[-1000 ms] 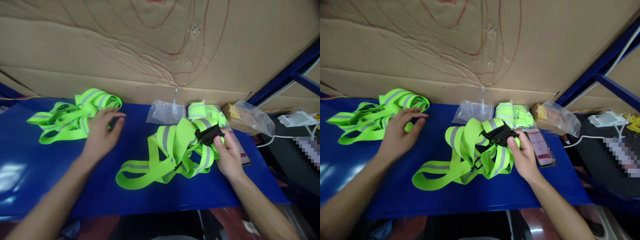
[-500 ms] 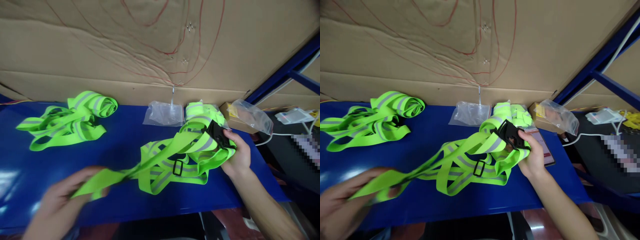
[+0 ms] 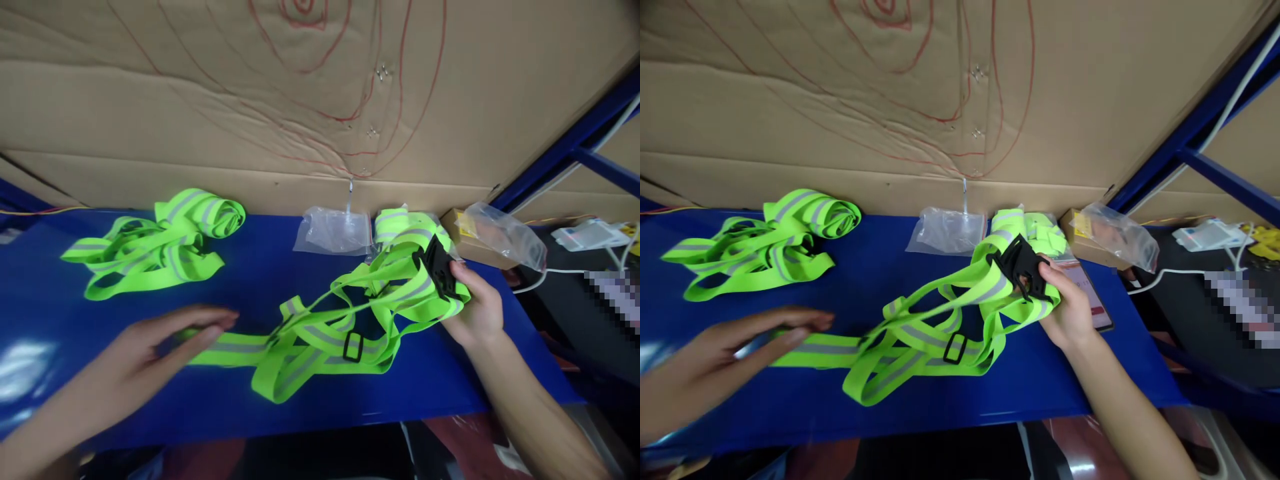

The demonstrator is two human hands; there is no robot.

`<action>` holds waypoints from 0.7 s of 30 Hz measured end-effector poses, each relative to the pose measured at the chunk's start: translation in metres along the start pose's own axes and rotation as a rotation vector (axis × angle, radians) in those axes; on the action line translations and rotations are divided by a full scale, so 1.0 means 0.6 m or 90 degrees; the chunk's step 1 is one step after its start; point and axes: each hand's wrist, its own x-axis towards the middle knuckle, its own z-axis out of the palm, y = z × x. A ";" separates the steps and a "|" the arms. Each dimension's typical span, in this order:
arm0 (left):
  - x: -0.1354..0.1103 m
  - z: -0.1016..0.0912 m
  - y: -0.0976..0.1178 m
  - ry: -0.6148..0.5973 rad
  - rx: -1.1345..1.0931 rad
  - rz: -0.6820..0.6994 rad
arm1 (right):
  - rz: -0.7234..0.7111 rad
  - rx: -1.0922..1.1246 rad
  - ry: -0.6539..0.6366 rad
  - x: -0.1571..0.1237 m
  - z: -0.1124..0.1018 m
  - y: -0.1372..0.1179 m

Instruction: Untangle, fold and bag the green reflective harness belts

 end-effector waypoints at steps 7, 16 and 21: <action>0.080 0.049 0.162 -0.039 -0.189 0.163 | 0.061 -0.048 -0.075 -0.013 0.001 0.010; 0.155 0.135 0.229 -0.424 -0.463 0.247 | 0.156 -0.092 -0.210 -0.028 0.013 0.035; 0.150 0.101 0.195 -0.395 -0.317 0.208 | 0.122 -0.059 -0.101 -0.027 0.013 0.025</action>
